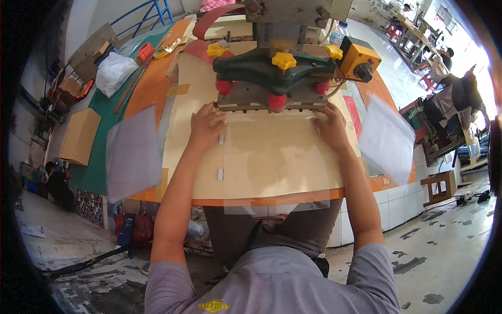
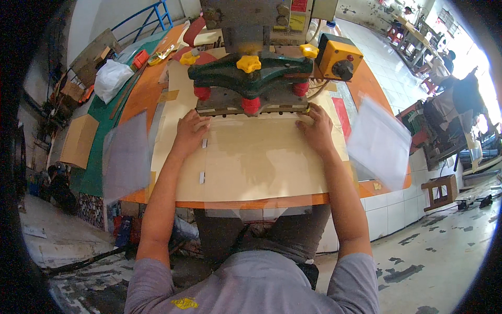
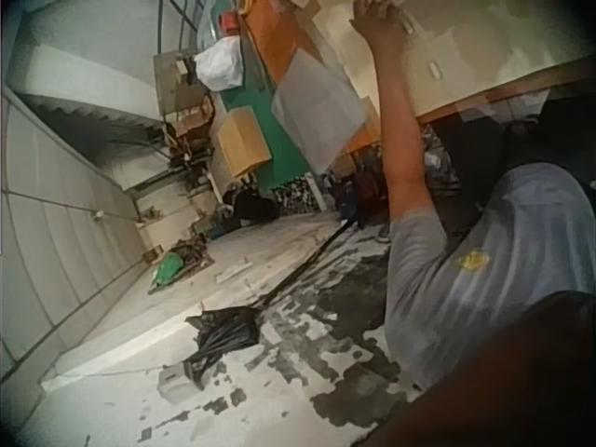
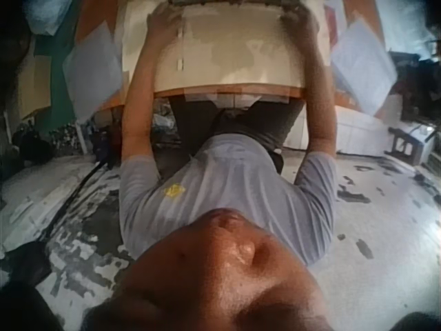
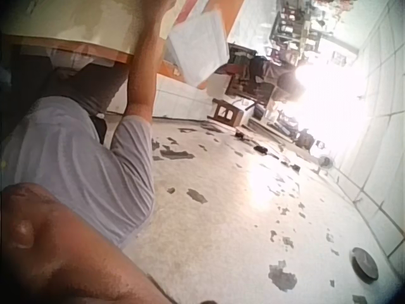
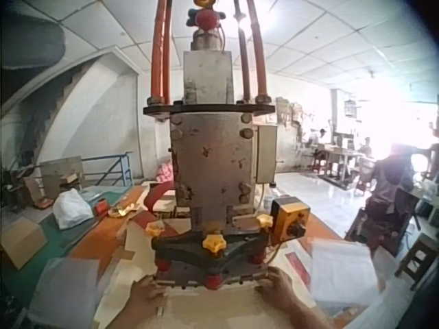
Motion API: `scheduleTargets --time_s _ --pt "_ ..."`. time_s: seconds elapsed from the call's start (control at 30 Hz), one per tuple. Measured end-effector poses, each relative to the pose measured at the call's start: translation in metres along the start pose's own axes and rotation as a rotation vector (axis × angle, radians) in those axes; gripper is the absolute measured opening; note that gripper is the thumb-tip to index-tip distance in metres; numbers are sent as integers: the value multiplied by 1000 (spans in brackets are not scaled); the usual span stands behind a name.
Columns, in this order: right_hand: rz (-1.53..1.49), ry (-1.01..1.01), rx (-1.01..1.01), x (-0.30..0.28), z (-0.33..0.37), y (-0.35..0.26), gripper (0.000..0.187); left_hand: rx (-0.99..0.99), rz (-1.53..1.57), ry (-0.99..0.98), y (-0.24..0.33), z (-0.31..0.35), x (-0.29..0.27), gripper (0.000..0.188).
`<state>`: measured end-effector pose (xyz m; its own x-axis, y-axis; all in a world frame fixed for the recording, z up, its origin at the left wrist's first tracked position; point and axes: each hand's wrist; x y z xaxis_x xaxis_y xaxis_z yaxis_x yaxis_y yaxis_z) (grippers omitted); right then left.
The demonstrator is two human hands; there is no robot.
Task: The person picks up plastic sheets one at a time and places them on a work surface under a machine, aligns the sheet edges by hand, and retrieves the sheet once the machine has completed its press cycle.
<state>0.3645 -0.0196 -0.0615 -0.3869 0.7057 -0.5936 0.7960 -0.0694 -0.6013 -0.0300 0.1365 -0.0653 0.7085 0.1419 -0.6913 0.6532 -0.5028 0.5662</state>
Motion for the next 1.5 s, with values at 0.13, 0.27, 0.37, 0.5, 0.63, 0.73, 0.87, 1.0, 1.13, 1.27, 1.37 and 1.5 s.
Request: scheduleTargets --time_s 0.13,0.27,0.37,0.5,0.63,0.73,0.87,1.0,1.13,1.27,1.37,1.5 --pt "16 -42 -29 -4 -2 -5 34 -5 -16 -53 -3 -7 -1 30" --pt "-51 -66 30 -5 -5 -4 31 -32 11 -49 -1 -4 0 27" --pt "-169 -85 94 -7 -8 -2 28 72 9 -25 -2 -6 -3 25" --pt "-119 -57 112 -7 -4 -9 23 15 30 -62 0 -8 -8 29" --pt "-140 -65 87 -7 -4 -3 17 -132 105 3 5 -5 -3 39" --pt "-144 -37 63 -6 -2 -1 17 -125 83 -15 4 0 -8 40" --pt "-177 -5 71 -8 -2 -2 20 -57 20 -150 17 3 -23 41" --pt "-105 15 15 -14 0 -9 18 -30 97 -129 13 11 -29 38" --pt "-33 194 -40 -20 -1 -12 14 114 53 -70 23 17 -39 30" --pt "-239 138 -25 -34 4 -39 14 249 49 -7 38 22 -43 27" --pt "-218 -23 -398 -34 9 -48 17 322 -9 -22 57 24 -38 29" --pt "-141 -56 -597 -29 10 -75 23 486 -47 -19 62 27 -27 37"
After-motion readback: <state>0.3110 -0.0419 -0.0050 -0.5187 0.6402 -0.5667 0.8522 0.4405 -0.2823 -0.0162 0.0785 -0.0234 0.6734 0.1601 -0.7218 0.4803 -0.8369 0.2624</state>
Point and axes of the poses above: each hand's wrist, its own z-axis away from the middle knuckle, its own x-axis out of the palm, y = z × x, and after that the axes turned 14 degrees about y, right-handed
